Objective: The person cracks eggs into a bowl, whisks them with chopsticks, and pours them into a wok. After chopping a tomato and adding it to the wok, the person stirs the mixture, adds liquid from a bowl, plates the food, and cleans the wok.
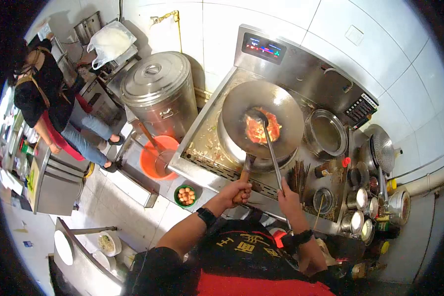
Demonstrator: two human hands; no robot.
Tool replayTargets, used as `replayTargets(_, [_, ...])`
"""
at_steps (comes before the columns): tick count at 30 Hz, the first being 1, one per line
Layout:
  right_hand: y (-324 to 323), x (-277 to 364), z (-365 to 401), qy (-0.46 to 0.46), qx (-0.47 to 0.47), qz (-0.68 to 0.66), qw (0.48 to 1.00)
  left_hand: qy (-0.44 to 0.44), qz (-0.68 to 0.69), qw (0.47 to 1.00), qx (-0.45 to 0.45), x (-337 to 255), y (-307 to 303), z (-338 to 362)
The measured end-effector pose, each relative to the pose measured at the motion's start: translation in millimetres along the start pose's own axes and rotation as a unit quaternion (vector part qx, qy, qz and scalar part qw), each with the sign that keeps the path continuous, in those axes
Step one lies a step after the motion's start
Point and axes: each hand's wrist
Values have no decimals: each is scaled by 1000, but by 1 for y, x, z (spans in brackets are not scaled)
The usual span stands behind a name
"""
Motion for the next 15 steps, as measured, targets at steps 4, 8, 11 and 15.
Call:
replayTargets(4, [12,-13,-14,-29,-37,16,999,-15,-7,1000,-14,0,-1,-4])
replayTargets(8, [19,-20,-15,5,-35,5,999,-4,0,1000,-13,0,-2,-5])
replayTargets(11, [22,-27,-8,-17,-10,-15,1000,-4,-4,1000,0,2,-1,-2])
replayTargets(15, [1,-11,3,-28,-19,5,999,-9,-13,1000,-19,-1,1,-2])
Point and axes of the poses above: each hand's wrist, its own z-axis away from the middle knuckle, its own y-axis out of the palm, x = y × z, and after that the axes turned 5 degrees about z, right-handed
